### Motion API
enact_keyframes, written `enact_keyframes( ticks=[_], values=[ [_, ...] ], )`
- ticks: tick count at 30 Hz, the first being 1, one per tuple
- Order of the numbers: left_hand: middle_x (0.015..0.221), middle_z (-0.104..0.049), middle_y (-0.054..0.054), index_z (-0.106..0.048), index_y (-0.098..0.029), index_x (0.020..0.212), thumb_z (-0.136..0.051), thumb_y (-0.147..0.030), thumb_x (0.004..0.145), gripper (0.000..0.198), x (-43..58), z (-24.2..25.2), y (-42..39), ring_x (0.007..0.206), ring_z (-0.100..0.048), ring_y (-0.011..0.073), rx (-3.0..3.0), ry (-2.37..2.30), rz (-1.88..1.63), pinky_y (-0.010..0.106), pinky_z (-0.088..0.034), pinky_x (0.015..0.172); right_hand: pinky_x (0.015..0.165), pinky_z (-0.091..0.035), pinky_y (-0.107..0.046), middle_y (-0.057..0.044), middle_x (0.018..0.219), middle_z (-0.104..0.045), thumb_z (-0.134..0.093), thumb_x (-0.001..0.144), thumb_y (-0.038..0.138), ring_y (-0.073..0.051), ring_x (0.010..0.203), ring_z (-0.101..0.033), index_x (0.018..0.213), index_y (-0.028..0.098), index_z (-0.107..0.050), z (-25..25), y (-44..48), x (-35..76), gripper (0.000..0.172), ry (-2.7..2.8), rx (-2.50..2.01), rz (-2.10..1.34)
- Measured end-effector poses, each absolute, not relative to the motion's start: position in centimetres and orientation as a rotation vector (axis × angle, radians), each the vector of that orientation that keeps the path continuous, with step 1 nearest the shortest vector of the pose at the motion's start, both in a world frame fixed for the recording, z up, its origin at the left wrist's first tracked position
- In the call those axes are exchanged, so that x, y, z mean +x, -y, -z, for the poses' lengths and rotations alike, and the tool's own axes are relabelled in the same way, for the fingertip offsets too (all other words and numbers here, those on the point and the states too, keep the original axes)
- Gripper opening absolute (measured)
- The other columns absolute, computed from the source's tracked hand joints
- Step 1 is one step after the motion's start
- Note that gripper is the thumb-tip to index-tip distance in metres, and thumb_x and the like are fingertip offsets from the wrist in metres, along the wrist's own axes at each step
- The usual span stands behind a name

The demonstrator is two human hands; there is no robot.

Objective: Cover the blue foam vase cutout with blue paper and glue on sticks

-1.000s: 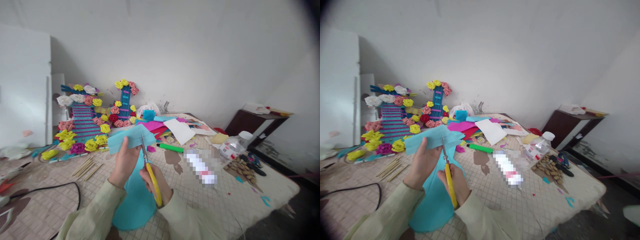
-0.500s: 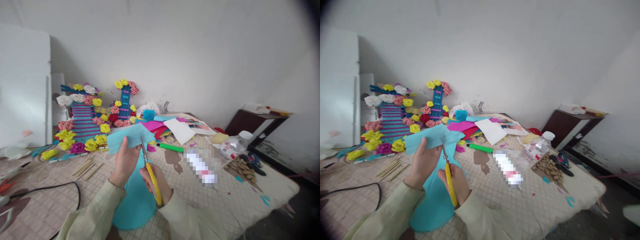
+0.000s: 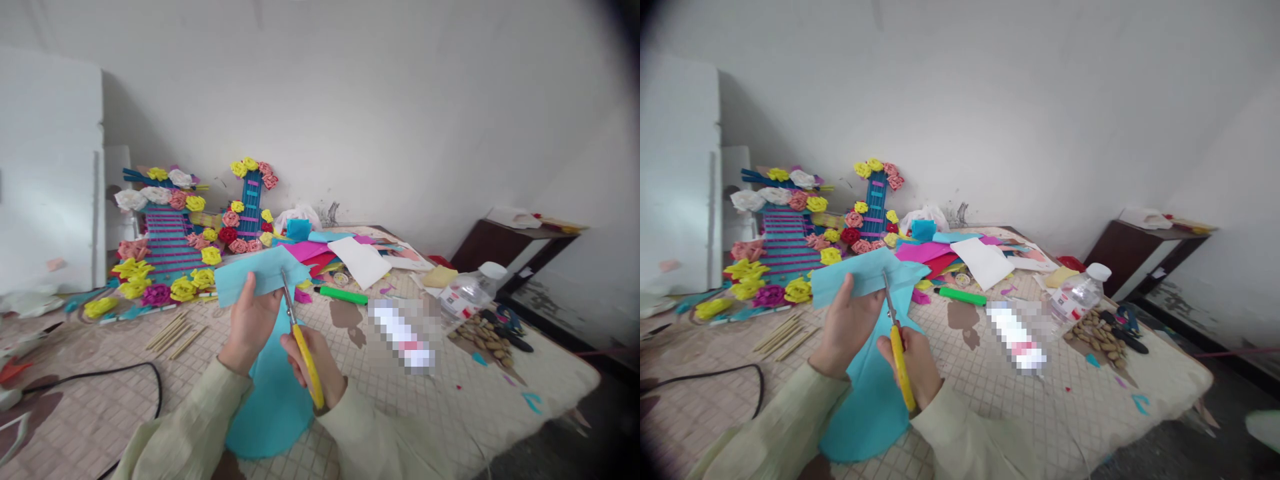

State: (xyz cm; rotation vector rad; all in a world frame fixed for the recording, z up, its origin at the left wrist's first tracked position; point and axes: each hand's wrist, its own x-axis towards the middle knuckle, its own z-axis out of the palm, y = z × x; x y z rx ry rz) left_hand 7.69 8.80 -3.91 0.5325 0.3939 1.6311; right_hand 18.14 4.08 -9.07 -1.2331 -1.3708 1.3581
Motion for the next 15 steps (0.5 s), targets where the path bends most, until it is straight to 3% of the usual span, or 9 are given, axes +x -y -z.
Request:
enact_keyframes(
  ticks=[3,10,15],
  values=[
    [0.116,-0.068,0.006,-0.064,-0.02,0.112,-0.048,-0.032,0.092,0.028,7.61,3.98,-8.85,0.123,-0.051,0.022,0.564,-0.385,-1.629,0.034,-0.045,0.1,0.031,-0.021,-0.019,0.008,0.046,-0.036,-0.062,0.074,0.054,-0.005,0.031,-0.032,0.062,0.021,-0.037,8.89,-4.02,18.15,0.043,1.358,-1.238,-1.357],
    [0.119,-0.066,0.008,-0.066,-0.018,0.109,-0.039,-0.033,0.095,0.034,7.55,3.69,-8.72,0.123,-0.05,0.0225,0.533,-0.378,-1.592,0.035,-0.043,0.102,0.027,-0.02,-0.018,0.01,0.043,-0.034,-0.064,0.07,0.058,-0.005,0.027,-0.034,0.06,0.021,-0.037,8.53,-4.04,18.07,0.047,1.309,-1.265,-1.415],
    [0.118,-0.067,0.008,-0.067,-0.018,0.107,-0.045,-0.035,0.093,0.031,7.43,3.84,-8.83,0.123,-0.051,0.0232,0.573,-0.377,-1.599,0.036,-0.043,0.102,0.026,-0.02,-0.017,0.01,0.041,-0.035,-0.065,0.069,0.059,-0.005,0.026,-0.035,0.06,0.021,-0.037,8.53,-4.12,18.01,0.048,1.309,-1.268,-1.407]
  ],
)
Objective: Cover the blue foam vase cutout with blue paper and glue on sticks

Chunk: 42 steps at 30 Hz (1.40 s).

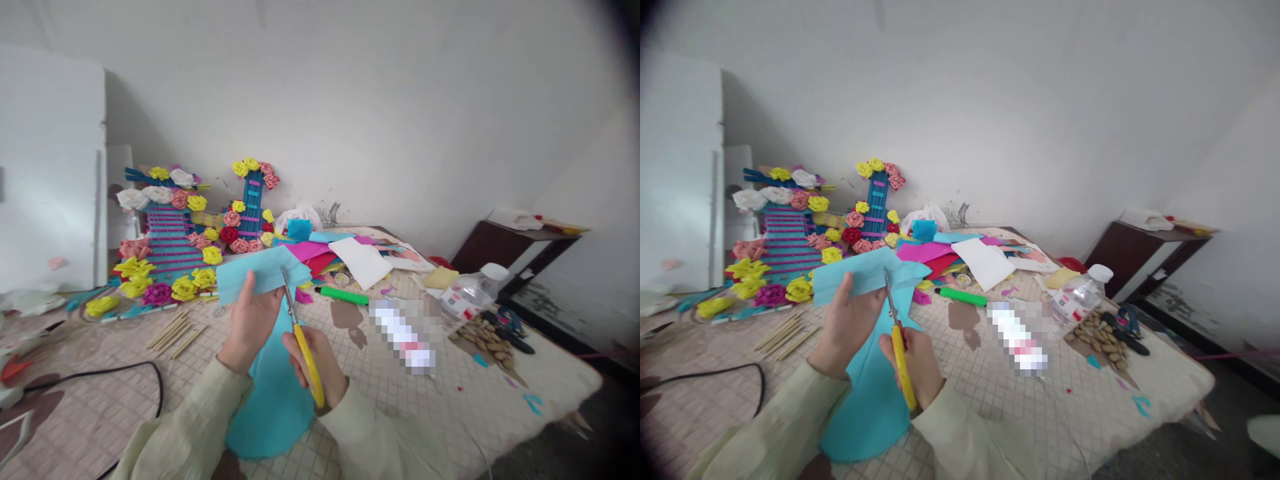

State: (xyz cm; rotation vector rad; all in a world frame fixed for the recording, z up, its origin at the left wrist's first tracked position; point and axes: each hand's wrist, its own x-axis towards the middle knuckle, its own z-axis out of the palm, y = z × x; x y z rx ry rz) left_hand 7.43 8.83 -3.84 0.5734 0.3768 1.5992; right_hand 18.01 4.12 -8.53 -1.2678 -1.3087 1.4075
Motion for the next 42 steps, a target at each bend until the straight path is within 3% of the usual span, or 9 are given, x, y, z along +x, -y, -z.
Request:
enact_keyframes(
  ticks=[16,25,32,42],
  values=[
    [0.12,-0.066,0.008,-0.065,-0.017,0.109,-0.048,-0.032,0.091,0.029,7.9,3.8,-8.5,0.127,-0.047,0.0237,0.555,-0.359,-1.577,0.038,-0.038,0.106,0.028,-0.021,-0.018,0.01,0.043,-0.037,-0.062,0.074,0.052,-0.005,0.027,-0.034,0.062,0.022,-0.036,8.4,-3.8,18.3,0.042,1.332,-1.261,-1.389],
    [0.117,-0.067,0.009,-0.065,-0.015,0.109,-0.034,-0.03,0.097,0.036,8.4,3.8,-8.2,0.128,-0.045,0.0206,0.526,-0.325,-1.523,0.036,-0.036,0.109,0.031,-0.022,-0.019,0.009,0.045,-0.036,-0.057,0.077,0.051,-0.006,0.029,-0.036,0.064,0.022,-0.035,7.9,-3.7,18.5,0.039,1.372,-1.243,-1.335],
    [0.119,-0.066,0.008,-0.065,-0.017,0.11,-0.046,-0.034,0.092,0.031,8.2,4.1,-8.4,0.13,-0.044,0.0223,0.567,-0.358,-1.517,0.037,-0.037,0.108,0.03,-0.022,-0.019,0.01,0.043,-0.037,-0.057,0.077,0.052,-0.005,0.028,-0.036,0.063,0.022,-0.036,8.0,-3.8,18.6,0.04,1.367,-1.256,-1.343],
    [0.12,-0.066,0.009,-0.065,-0.016,0.111,-0.041,-0.033,0.094,0.034,8.4,4.2,-8.3,0.129,-0.045,0.0229,0.553,-0.334,-1.521,0.037,-0.036,0.108,0.027,-0.021,-0.017,0.01,0.042,-0.038,-0.059,0.077,0.052,-0.004,0.026,-0.035,0.061,0.02,-0.037,7.9,-3.7,18.4,0.042,1.297,-1.245,-1.39]
  ],
)
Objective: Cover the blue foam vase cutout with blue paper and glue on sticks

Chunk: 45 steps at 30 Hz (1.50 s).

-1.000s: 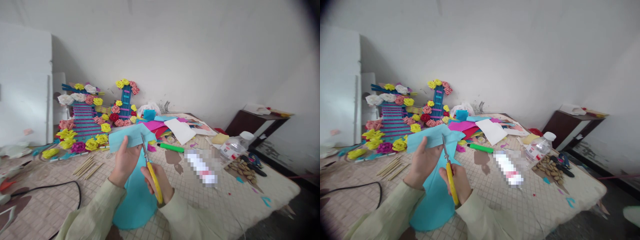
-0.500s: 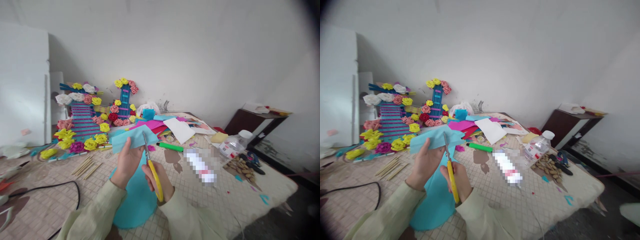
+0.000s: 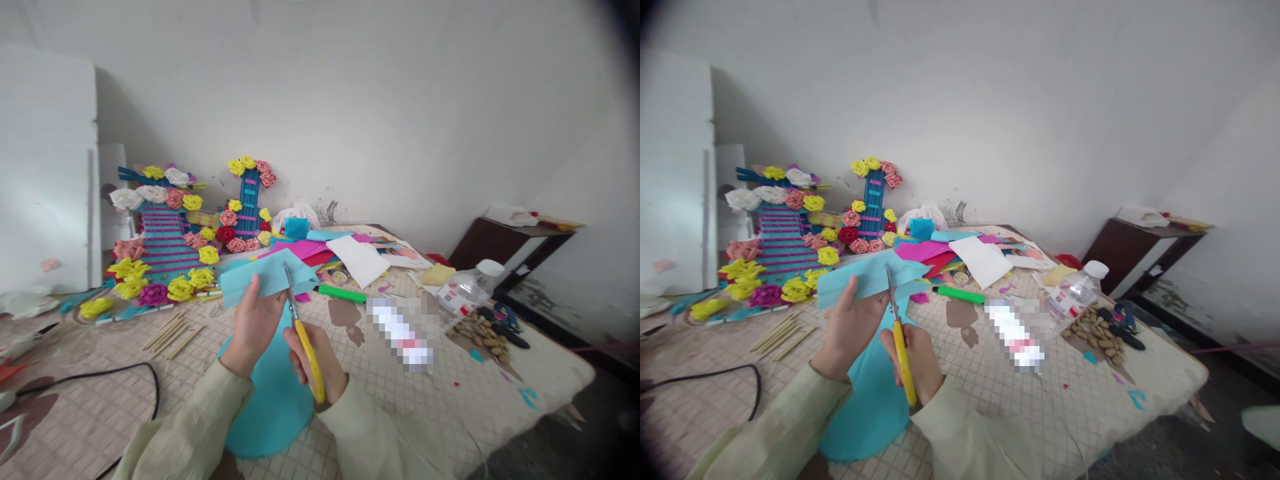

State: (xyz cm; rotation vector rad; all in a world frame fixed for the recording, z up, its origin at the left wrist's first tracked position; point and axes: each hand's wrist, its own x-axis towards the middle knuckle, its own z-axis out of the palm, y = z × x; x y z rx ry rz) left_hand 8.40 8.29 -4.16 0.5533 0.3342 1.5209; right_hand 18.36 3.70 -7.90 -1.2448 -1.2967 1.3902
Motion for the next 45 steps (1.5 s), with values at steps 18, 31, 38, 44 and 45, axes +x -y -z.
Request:
enact_keyframes(
  ticks=[18,31,38,44,45],
  values=[
    [0.115,-0.068,0.008,-0.067,-0.017,0.106,-0.048,-0.033,0.091,0.029,8.3,4.6,-8.8,0.129,-0.044,0.0243,0.607,-0.3,-1.539,0.04,-0.035,0.109,0.027,-0.022,-0.016,0.009,0.044,-0.038,-0.058,0.077,0.05,-0.003,0.025,-0.035,0.06,0.02,-0.036,8.1,-4.0,18.7,0.041,1.366,-1.221,-1.35],
    [0.114,-0.069,0.009,-0.066,-0.018,0.105,-0.061,-0.034,0.081,0.029,8.5,5.1,-8.6,0.129,-0.044,0.0278,0.677,-0.365,-1.523,0.043,-0.039,0.104,0.027,-0.022,-0.016,0.009,0.046,-0.039,-0.053,0.079,0.044,-0.004,0.027,-0.035,0.063,0.02,-0.037,8.4,-4.3,19.0,0.032,1.319,-1.166,-1.404],
    [0.11,-0.07,0.008,-0.069,-0.018,0.097,-0.066,-0.034,0.076,0.027,8.2,5.2,-8.7,0.128,-0.045,0.0285,0.685,-0.361,-1.522,0.042,-0.041,0.102,0.027,-0.023,-0.016,0.009,0.046,-0.04,-0.053,0.079,0.044,-0.004,0.026,-0.035,0.062,0.02,-0.038,8.4,-4.3,19.0,0.033,1.331,-1.181,-1.391],
    [0.103,-0.072,0.008,-0.071,-0.017,0.09,-0.064,-0.033,0.077,0.022,8.1,5.0,-8.5,0.125,-0.048,0.0277,0.697,-0.379,-1.524,0.04,-0.041,0.101,0.026,-0.021,-0.016,0.01,0.044,-0.038,-0.057,0.076,0.044,-0.004,0.025,-0.034,0.061,0.02,-0.037,8.1,-4.3,18.9,0.035,1.305,-1.192,-1.406],
    [0.103,-0.072,0.008,-0.071,-0.018,0.09,-0.063,-0.033,0.077,0.021,8.1,4.9,-8.5,0.124,-0.049,0.028,0.706,-0.371,-1.523,0.041,-0.041,0.101,0.026,-0.021,-0.016,0.01,0.044,-0.038,-0.057,0.076,0.044,-0.004,0.025,-0.034,0.061,0.02,-0.037,8.0,-4.3,18.9,0.035,1.306,-1.192,-1.41]
  ],
)
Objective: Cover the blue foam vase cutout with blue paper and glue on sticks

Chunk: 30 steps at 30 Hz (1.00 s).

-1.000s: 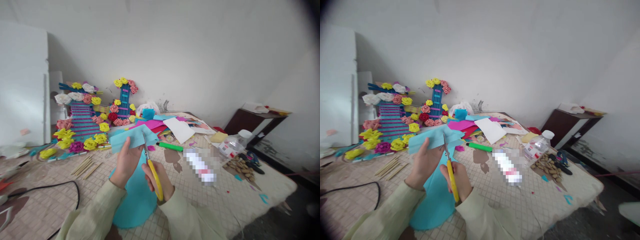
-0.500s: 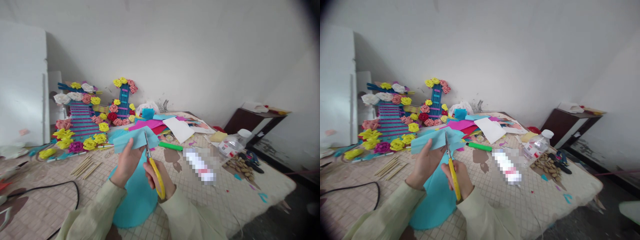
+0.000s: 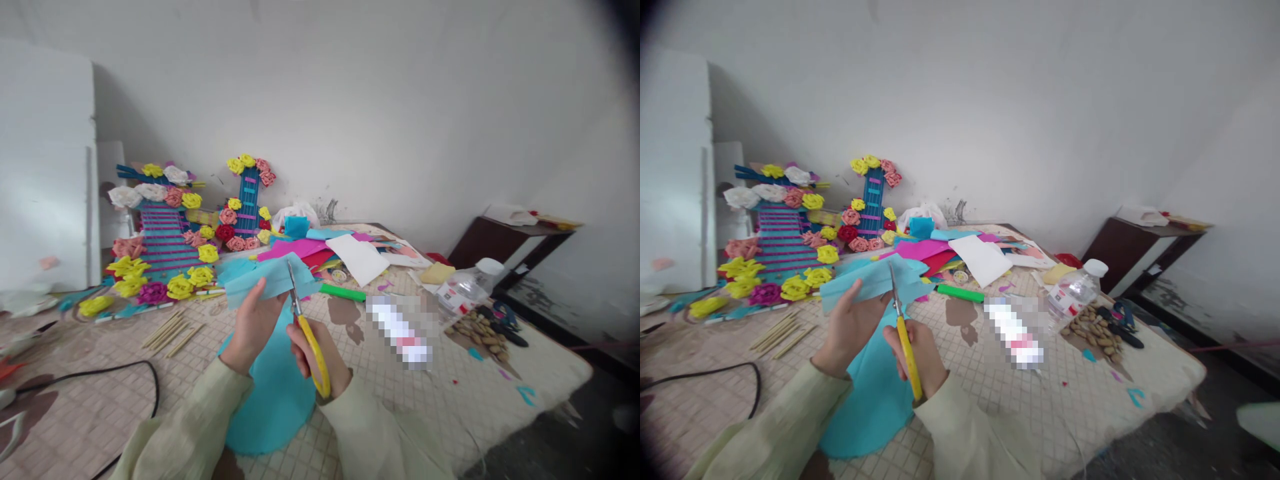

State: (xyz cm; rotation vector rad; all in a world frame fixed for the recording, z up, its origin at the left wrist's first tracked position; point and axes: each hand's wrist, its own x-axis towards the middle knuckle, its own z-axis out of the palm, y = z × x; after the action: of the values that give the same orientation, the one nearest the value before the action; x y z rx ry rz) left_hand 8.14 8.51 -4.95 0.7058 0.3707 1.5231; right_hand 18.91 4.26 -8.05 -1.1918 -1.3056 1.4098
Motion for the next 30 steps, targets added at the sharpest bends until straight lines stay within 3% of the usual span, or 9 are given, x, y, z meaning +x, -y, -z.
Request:
enact_keyframes(
  ticks=[30],
  values=[
    [0.103,-0.073,0.006,-0.071,-0.018,0.09,-0.062,-0.028,0.08,0.017,8.16,4.62,-8.55,0.118,-0.055,0.0272,0.625,-0.382,-1.586,0.041,-0.045,0.098,0.026,-0.021,-0.015,0.01,0.042,-0.039,-0.059,0.075,0.051,-0.003,0.025,-0.035,0.061,0.02,-0.037,8.15,-4.29,18.92,0.041,1.315,-1.219,-1.419]
  ],
)
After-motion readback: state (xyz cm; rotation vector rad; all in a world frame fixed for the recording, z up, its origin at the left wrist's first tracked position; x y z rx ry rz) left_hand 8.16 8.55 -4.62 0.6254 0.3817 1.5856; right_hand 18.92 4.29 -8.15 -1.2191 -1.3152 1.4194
